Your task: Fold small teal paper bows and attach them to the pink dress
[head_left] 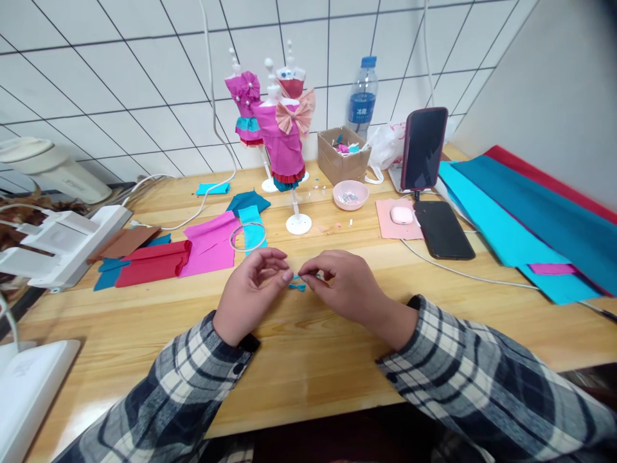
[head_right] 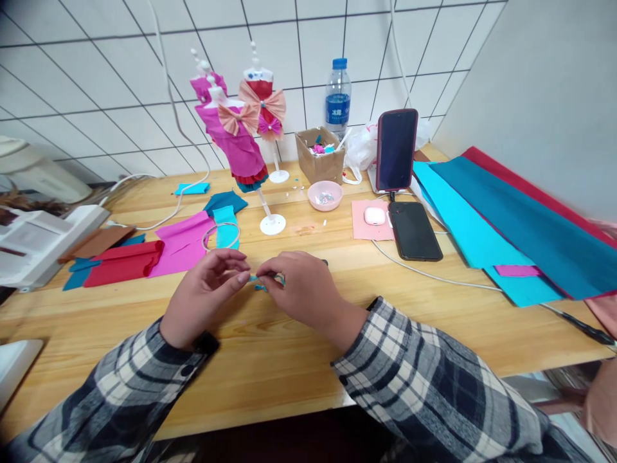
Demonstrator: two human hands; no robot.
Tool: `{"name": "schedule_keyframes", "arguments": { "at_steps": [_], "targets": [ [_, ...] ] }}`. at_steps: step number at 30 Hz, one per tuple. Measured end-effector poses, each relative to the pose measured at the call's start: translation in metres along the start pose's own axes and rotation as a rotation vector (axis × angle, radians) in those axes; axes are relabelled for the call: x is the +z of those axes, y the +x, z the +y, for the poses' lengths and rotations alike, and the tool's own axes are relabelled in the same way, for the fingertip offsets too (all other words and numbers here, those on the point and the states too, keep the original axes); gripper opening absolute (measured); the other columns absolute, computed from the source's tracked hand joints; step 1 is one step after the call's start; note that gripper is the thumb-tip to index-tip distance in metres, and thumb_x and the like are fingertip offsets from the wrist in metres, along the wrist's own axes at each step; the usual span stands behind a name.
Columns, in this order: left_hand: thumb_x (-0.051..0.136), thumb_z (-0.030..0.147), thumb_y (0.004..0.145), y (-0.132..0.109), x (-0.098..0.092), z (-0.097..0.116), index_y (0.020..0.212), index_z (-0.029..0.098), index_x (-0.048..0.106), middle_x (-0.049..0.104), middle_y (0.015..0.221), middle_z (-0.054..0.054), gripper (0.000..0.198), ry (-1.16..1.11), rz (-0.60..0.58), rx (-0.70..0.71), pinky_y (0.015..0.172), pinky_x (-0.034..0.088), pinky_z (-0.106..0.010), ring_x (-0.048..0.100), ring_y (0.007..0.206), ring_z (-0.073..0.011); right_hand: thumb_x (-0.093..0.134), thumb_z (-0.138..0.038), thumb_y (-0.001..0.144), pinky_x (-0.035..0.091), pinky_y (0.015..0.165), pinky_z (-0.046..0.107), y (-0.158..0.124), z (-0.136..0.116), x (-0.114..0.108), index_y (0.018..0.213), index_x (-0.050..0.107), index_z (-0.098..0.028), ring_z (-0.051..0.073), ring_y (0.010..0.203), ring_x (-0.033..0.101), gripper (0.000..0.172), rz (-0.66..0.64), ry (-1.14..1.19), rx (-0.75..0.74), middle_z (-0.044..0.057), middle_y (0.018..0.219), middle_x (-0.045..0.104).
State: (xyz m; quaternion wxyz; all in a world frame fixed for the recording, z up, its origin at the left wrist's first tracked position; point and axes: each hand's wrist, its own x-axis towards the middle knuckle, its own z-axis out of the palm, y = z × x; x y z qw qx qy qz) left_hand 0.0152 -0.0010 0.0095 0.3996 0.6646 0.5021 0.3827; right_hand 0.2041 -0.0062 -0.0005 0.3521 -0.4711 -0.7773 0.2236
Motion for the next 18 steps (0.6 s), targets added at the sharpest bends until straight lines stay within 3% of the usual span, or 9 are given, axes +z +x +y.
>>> {"name": "schedule_keyframes", "arguments": {
  "at_steps": [3, 6, 13, 18],
  "targets": [
    [0.066, 0.032, 0.080, 0.000, -0.004, 0.003, 0.089, 0.020, 0.068, 0.063, 0.097, -0.006, 0.015, 0.405, 0.037, 0.283, 0.088, 0.045, -0.037, 0.059, 0.096, -0.0210, 0.061, -0.024, 0.083, 0.039, 0.063, 0.024, 0.000, -0.001, 0.001, 0.087, 0.071, -0.022, 0.012, 0.067, 0.057, 0.011, 0.012, 0.031, 0.025, 0.000, 0.079, 0.069],
    [0.066, 0.033, 0.080, -0.001, -0.008, 0.005, 0.091, 0.023, 0.071, 0.063, 0.100, -0.007, 0.016, 0.643, 0.041, 0.430, 0.089, 0.042, -0.042, 0.059, 0.098, -0.0232, 0.062, -0.022, 0.082, 0.038, 0.061, 0.023, -0.001, -0.001, 0.001, 0.086, 0.072, -0.022, 0.010, 0.065, 0.056, 0.010, 0.006, 0.046, 0.032, -0.001, 0.077, 0.069],
    [0.063, 0.032, 0.083, -0.001, -0.011, 0.005, 0.077, 0.029, 0.073, 0.067, 0.100, -0.002, 0.012, 0.834, 0.069, 0.470, 0.098, 0.025, -0.054, 0.057, 0.103, -0.0260, 0.063, -0.020, 0.080, 0.037, 0.060, 0.023, 0.000, -0.001, 0.002, 0.085, 0.072, -0.022, 0.010, 0.064, 0.055, 0.011, -0.010, 0.069, 0.067, -0.002, 0.075, 0.068],
    [0.057, 0.032, 0.088, 0.001, -0.012, 0.004, 0.082, 0.027, 0.071, 0.068, 0.095, -0.002, 0.016, 0.833, -0.081, 0.427, 0.097, 0.023, -0.053, 0.059, 0.098, -0.0237, 0.062, -0.018, 0.079, 0.038, 0.060, 0.024, 0.000, 0.002, 0.000, 0.082, 0.072, -0.021, 0.011, 0.063, 0.056, 0.011, -0.048, 0.053, 0.070, -0.001, 0.075, 0.069]
  ]
}}
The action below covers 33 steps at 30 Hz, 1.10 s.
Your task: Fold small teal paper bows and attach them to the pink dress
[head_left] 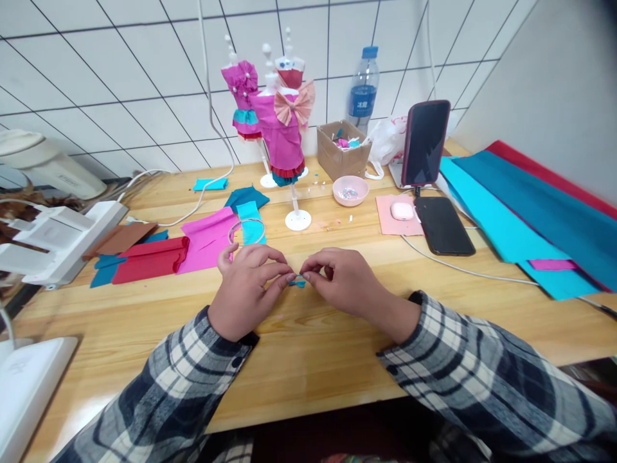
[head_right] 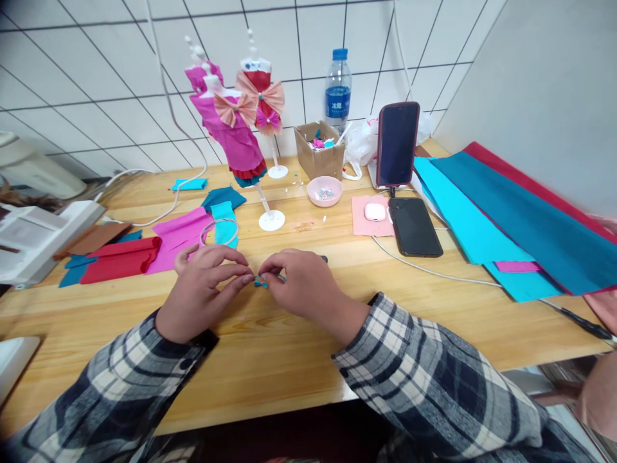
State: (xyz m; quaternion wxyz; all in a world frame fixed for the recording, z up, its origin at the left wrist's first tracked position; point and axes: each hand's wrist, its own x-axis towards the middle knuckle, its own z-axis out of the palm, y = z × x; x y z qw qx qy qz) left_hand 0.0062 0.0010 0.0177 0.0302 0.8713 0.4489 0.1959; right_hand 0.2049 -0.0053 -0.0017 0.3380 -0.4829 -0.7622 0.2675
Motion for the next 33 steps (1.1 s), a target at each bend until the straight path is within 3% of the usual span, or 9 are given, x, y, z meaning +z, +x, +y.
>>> {"name": "schedule_keyframes", "arguments": {
  "at_steps": [7, 13, 23, 28, 33],
  "targets": [
    [0.053, 0.030, 0.089, 0.0003, 0.0016, 0.0002, 0.085, 0.026, 0.070, 0.067, 0.094, -0.002, 0.019, -0.054, -0.074, 0.013, 0.096, 0.022, -0.052, 0.058, 0.095, -0.0222, 0.063, -0.018, 0.078, 0.043, 0.082, 0.029, -0.0002, -0.0013, -0.0002, 0.095, 0.072, -0.020, 0.017, 0.085, 0.062, 0.019, 0.034, 0.032, -0.089, 0.001, 0.090, 0.074],
    [0.053, 0.030, 0.088, 0.0004, -0.0005, 0.0013, 0.083, 0.024, 0.069, 0.066, 0.091, -0.002, 0.018, -0.137, -0.104, -0.005, 0.097, 0.025, -0.049, 0.058, 0.092, -0.0204, 0.067, -0.027, 0.078, 0.040, 0.071, 0.027, 0.0016, 0.0020, 0.0014, 0.081, 0.074, -0.024, 0.013, 0.072, 0.061, 0.008, -0.051, 0.031, -0.027, -0.004, 0.074, 0.073],
    [0.049, 0.028, 0.090, 0.0017, -0.0006, 0.0011, 0.080, 0.021, 0.063, 0.066, 0.090, -0.002, 0.018, -0.200, -0.171, 0.017, 0.098, 0.026, -0.047, 0.058, 0.092, -0.0195, 0.066, -0.028, 0.078, 0.038, 0.071, 0.028, 0.0040, 0.0030, -0.0003, 0.077, 0.072, -0.023, 0.013, 0.069, 0.058, 0.008, -0.149, 0.017, 0.019, -0.003, 0.071, 0.070],
    [0.049, 0.028, 0.089, 0.0021, -0.0016, -0.0015, 0.081, 0.020, 0.064, 0.066, 0.091, -0.003, 0.019, -0.204, -0.185, 0.022, 0.096, 0.030, -0.045, 0.057, 0.092, -0.0195, 0.071, -0.031, 0.075, 0.041, 0.083, 0.031, 0.0037, 0.0038, -0.0014, 0.089, 0.073, -0.024, 0.017, 0.089, 0.058, 0.016, -0.075, 0.043, -0.014, 0.001, 0.090, 0.070],
    [0.050, 0.029, 0.089, 0.0011, -0.0004, 0.0005, 0.082, 0.021, 0.065, 0.067, 0.092, -0.003, 0.019, -0.221, -0.180, 0.000, 0.096, 0.031, -0.045, 0.058, 0.092, -0.0197, 0.071, -0.023, 0.075, 0.041, 0.084, 0.031, 0.0047, 0.0031, 0.0006, 0.076, 0.073, -0.021, 0.016, 0.085, 0.059, 0.003, -0.071, 0.086, 0.008, 0.001, 0.084, 0.070]
  ]
}}
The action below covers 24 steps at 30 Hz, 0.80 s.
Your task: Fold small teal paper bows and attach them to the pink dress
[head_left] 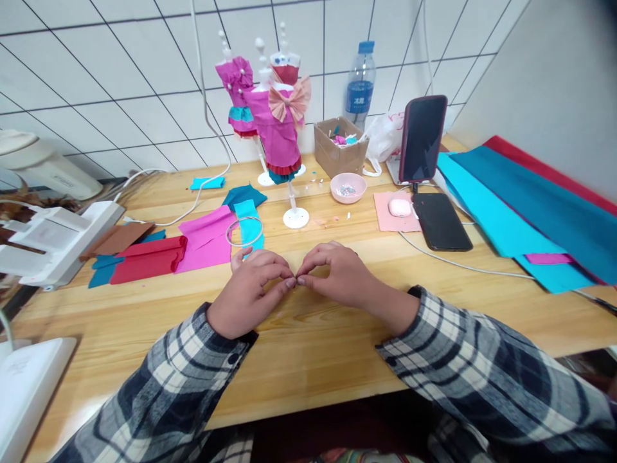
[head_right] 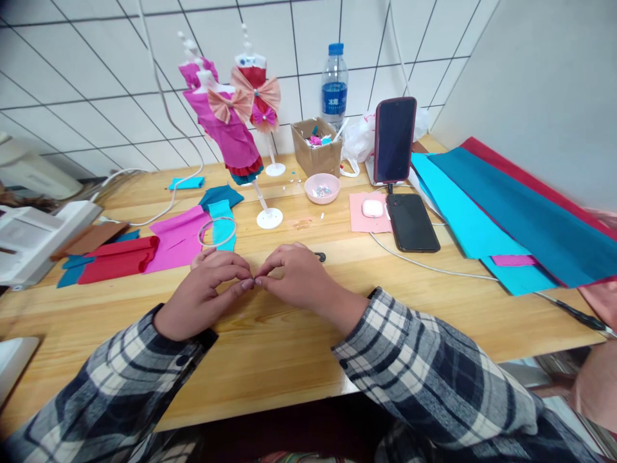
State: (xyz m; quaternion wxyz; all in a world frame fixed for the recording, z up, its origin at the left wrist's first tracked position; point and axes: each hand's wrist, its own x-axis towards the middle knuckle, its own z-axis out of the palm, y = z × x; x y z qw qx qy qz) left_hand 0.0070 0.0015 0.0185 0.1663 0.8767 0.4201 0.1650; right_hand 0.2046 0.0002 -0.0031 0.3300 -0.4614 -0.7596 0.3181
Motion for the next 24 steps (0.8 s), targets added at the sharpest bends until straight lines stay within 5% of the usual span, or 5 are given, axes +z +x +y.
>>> {"name": "schedule_keyframes", "arguments": {
  "at_steps": [8, 12, 19, 24],
  "targets": [
    [0.053, 0.039, 0.088, 0.004, -0.004, -0.014, 0.102, 0.021, 0.068, 0.069, 0.094, -0.005, 0.028, -0.036, 0.111, -0.111, 0.084, 0.043, -0.036, 0.060, 0.091, -0.0213, 0.066, -0.022, 0.074, 0.040, 0.064, 0.024, 0.003, -0.001, -0.006, 0.074, 0.069, -0.018, 0.011, 0.066, 0.053, 0.005, -0.024, 0.118, 0.160, -0.002, 0.073, 0.065],
    [0.054, 0.037, 0.087, 0.006, 0.003, -0.026, 0.094, 0.022, 0.071, 0.068, 0.092, -0.006, 0.024, 0.039, 0.001, -0.096, 0.082, 0.041, -0.036, 0.060, 0.090, -0.0214, 0.063, -0.027, 0.075, 0.033, 0.050, 0.021, 0.004, 0.000, -0.006, 0.079, 0.069, -0.017, 0.007, 0.053, 0.044, 0.012, -0.071, 0.267, 0.257, -0.004, 0.064, 0.060],
    [0.063, 0.033, 0.080, 0.004, 0.016, -0.015, 0.083, 0.025, 0.070, 0.068, 0.089, -0.001, 0.011, 0.152, -0.052, -0.092, 0.092, 0.029, -0.045, 0.061, 0.091, -0.0225, 0.063, -0.031, 0.074, 0.039, 0.053, 0.022, 0.004, 0.007, -0.002, 0.079, 0.067, -0.016, 0.010, 0.057, 0.051, 0.016, -0.097, 0.390, 0.290, -0.002, 0.065, 0.061],
    [0.057, 0.032, 0.083, 0.006, 0.012, -0.013, 0.081, 0.020, 0.068, 0.069, 0.086, -0.005, 0.017, -0.007, 0.087, -0.246, 0.082, 0.040, -0.039, 0.061, 0.086, -0.0227, 0.064, -0.032, 0.075, 0.039, 0.053, 0.021, 0.002, 0.002, 0.000, 0.080, 0.066, -0.016, 0.009, 0.056, 0.049, 0.017, -0.098, 0.464, 0.280, -0.002, 0.064, 0.058]
  ]
}}
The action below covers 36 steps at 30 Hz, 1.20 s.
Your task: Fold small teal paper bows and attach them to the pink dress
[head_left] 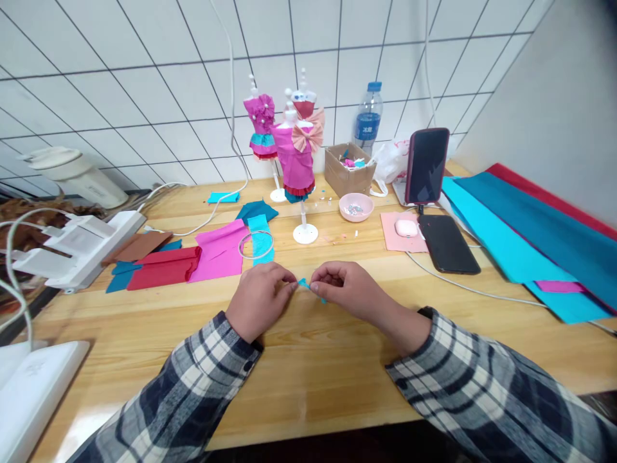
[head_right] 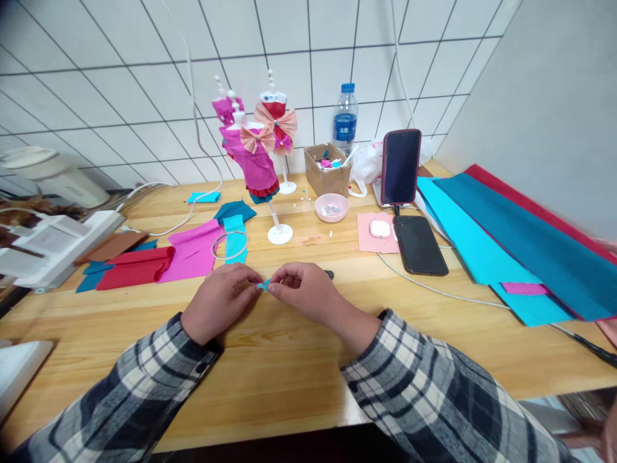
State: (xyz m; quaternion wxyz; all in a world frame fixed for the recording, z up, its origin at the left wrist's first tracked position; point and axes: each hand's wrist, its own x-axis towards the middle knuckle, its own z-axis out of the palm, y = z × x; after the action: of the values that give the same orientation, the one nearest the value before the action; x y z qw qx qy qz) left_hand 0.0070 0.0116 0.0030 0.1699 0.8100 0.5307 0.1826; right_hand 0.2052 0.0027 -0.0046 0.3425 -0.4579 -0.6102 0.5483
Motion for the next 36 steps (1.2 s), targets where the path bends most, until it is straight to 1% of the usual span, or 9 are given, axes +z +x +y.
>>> {"name": "schedule_keyframes", "arguments": {
  "at_steps": [2, 4, 6, 8, 13, 16, 24, 30, 36],
  "targets": [
    [0.058, 0.038, 0.082, -0.001, -0.003, 0.003, 0.084, 0.018, 0.067, 0.069, 0.084, -0.005, 0.023, -0.265, 0.037, -0.180, 0.073, 0.045, -0.033, 0.061, 0.078, -0.0202, 0.064, -0.031, 0.075, 0.038, 0.051, 0.021, -0.003, -0.003, 0.005, 0.079, 0.065, -0.016, 0.008, 0.055, 0.047, 0.015, 0.009, 0.001, -0.011, -0.003, 0.063, 0.057],
    [0.061, 0.044, 0.080, -0.002, -0.006, 0.008, 0.084, 0.017, 0.066, 0.069, 0.079, -0.003, 0.028, -0.560, 0.003, -0.324, 0.065, 0.046, -0.029, 0.061, 0.070, -0.0172, 0.064, -0.030, 0.076, 0.038, 0.049, 0.020, -0.006, -0.005, 0.010, 0.080, 0.064, -0.017, 0.008, 0.053, 0.048, 0.014, 0.013, 0.019, -0.001, -0.003, 0.061, 0.058],
    [0.065, 0.045, 0.077, -0.005, -0.006, 0.012, 0.084, 0.016, 0.066, 0.070, 0.077, -0.002, 0.030, -0.765, -0.036, -0.382, 0.064, 0.046, -0.027, 0.062, 0.068, -0.0154, 0.063, -0.032, 0.077, 0.041, 0.046, 0.020, -0.008, -0.007, 0.015, 0.081, 0.063, -0.017, 0.009, 0.052, 0.052, 0.015, 0.004, 0.090, 0.026, -0.002, 0.061, 0.060],
    [0.069, 0.044, 0.074, -0.006, -0.006, 0.016, 0.083, 0.016, 0.065, 0.070, 0.077, -0.002, 0.030, -0.859, -0.041, -0.398, 0.065, 0.047, -0.026, 0.062, 0.069, -0.0149, 0.063, -0.034, 0.077, 0.044, 0.045, 0.020, -0.009, -0.009, 0.017, 0.082, 0.062, -0.018, 0.011, 0.053, 0.057, 0.017, 0.007, 0.173, 0.058, 0.000, 0.063, 0.063],
    [0.071, 0.044, 0.072, -0.006, -0.006, 0.016, 0.080, 0.016, 0.065, 0.070, 0.076, -0.002, 0.029, -0.847, -0.031, -0.382, 0.066, 0.048, -0.026, 0.063, 0.070, -0.0153, 0.067, -0.036, 0.076, 0.050, 0.050, 0.020, -0.010, -0.010, 0.013, 0.089, 0.066, -0.018, 0.015, 0.072, 0.068, 0.023, -0.009, 0.245, 0.128, 0.005, 0.084, 0.071],
    [0.071, 0.042, 0.071, -0.006, -0.007, 0.016, 0.079, 0.016, 0.066, 0.071, 0.077, -0.002, 0.028, -0.822, -0.016, -0.369, 0.067, 0.049, -0.026, 0.063, 0.071, -0.0153, 0.070, -0.033, 0.072, 0.052, 0.053, 0.021, -0.009, -0.011, 0.011, 0.090, 0.068, -0.018, 0.016, 0.078, 0.068, 0.023, -0.017, 0.272, 0.132, 0.005, 0.086, 0.071],
    [0.070, 0.043, 0.073, -0.007, -0.004, 0.019, 0.083, 0.017, 0.068, 0.073, 0.081, -0.003, 0.028, -0.853, -0.053, -0.385, 0.065, 0.050, -0.027, 0.064, 0.072, -0.0163, 0.073, -0.037, 0.070, 0.051, 0.047, 0.022, -0.007, -0.005, 0.013, 0.081, 0.068, -0.018, 0.013, 0.062, 0.062, 0.023, 0.082, 0.278, 0.111, 0.002, 0.072, 0.067],
    [0.071, 0.042, 0.072, -0.008, -0.004, 0.021, 0.080, 0.017, 0.068, 0.072, 0.078, -0.002, 0.026, -0.838, -0.038, -0.394, 0.066, 0.049, -0.026, 0.063, 0.070, -0.0149, 0.068, -0.033, 0.071, 0.050, 0.049, 0.024, -0.006, -0.003, 0.011, 0.078, 0.066, -0.018, 0.012, 0.058, 0.056, 0.017, 0.027, 0.145, 0.126, 0.000, 0.065, 0.061],
    [0.070, 0.041, 0.072, -0.007, -0.007, 0.024, 0.079, 0.017, 0.069, 0.072, 0.077, -0.003, 0.025, -0.795, -0.072, -0.403, 0.068, 0.050, -0.028, 0.064, 0.071, -0.0162, 0.065, -0.041, 0.075, 0.048, 0.053, 0.025, -0.007, -0.004, 0.008, 0.077, 0.065, -0.017, 0.013, 0.060, 0.057, 0.024, 0.038, 0.011, 0.078, 0.002, 0.067, 0.063]
  ]
}}
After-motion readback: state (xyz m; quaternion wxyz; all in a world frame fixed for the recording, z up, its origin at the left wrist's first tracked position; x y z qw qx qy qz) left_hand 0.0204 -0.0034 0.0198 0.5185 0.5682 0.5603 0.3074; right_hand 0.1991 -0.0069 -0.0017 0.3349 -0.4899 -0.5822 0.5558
